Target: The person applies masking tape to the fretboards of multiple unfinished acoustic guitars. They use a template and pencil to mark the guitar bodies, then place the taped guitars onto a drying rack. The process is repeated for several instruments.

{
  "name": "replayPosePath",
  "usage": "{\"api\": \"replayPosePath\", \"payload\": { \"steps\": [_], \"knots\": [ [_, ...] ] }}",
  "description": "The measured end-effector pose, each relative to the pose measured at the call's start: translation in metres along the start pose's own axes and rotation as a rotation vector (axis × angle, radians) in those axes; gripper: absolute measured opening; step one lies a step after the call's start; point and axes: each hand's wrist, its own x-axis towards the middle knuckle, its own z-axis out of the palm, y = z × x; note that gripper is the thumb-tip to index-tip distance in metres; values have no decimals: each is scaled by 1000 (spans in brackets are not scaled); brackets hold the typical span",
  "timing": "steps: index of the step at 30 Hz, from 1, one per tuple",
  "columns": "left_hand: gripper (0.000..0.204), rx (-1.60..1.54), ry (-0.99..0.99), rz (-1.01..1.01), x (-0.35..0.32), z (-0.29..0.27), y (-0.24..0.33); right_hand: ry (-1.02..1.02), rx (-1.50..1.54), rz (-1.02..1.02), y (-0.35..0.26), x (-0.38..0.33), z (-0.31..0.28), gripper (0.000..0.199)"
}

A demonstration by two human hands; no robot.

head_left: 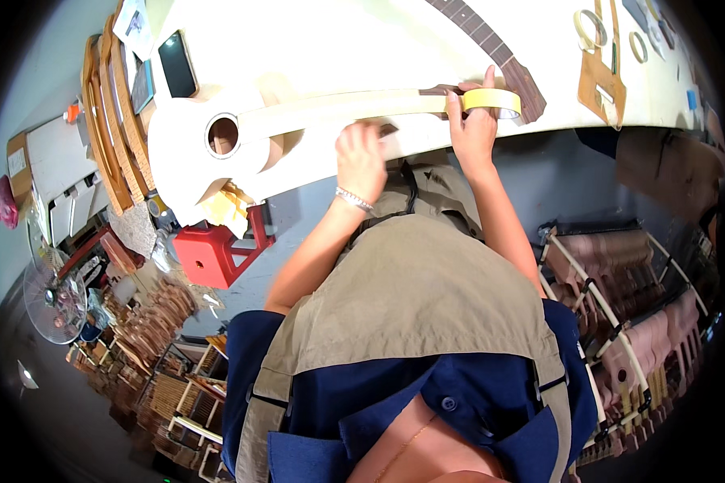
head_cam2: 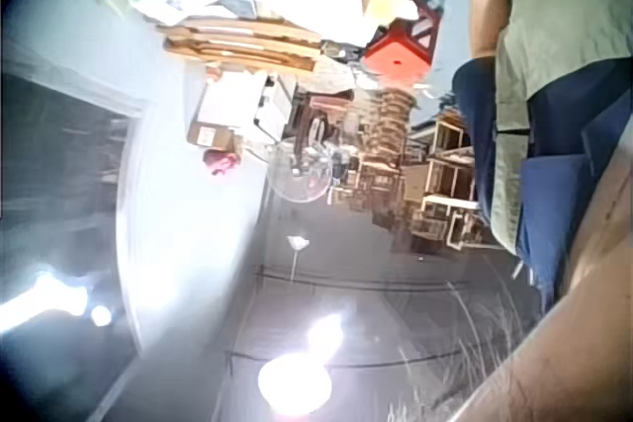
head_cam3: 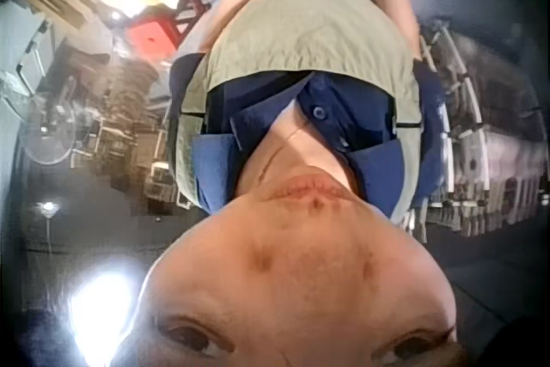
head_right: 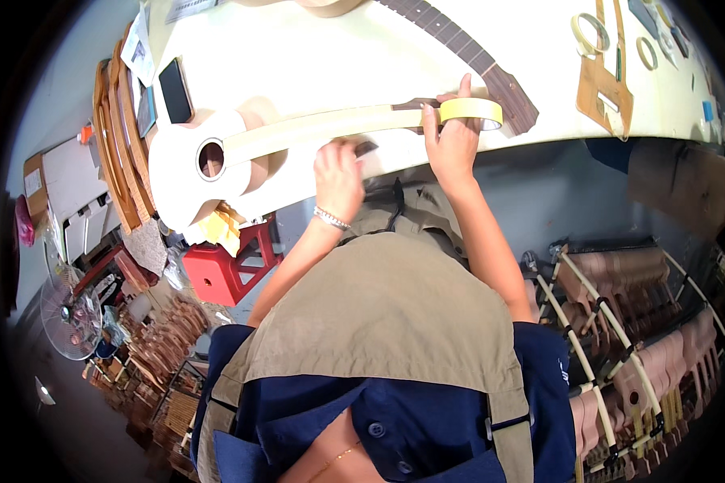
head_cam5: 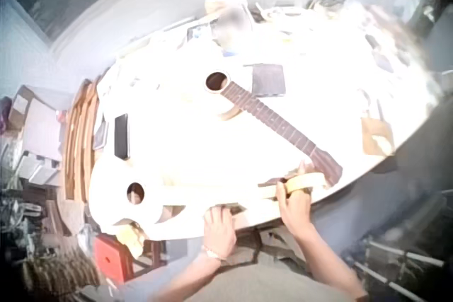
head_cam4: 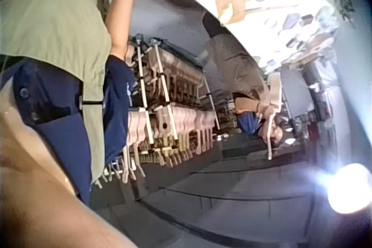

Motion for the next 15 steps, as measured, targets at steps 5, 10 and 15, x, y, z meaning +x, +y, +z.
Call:
{"api": "replayPosePath", "payload": {
  "steps": [5, 10, 15],
  "knots": [
    [21, -79, -310, -70, 14, -35, -2, -5, -2, 9, 2, -1, 1, 73],
    [27, -832, -84, -315, 37, -31, 30, -34, -11, -1, 1, 1, -3, 68],
    [43, -1053, -212, -494, 57, -29, 34, -44, 7, 8, 2, 2, -4, 65]
  ]
}}
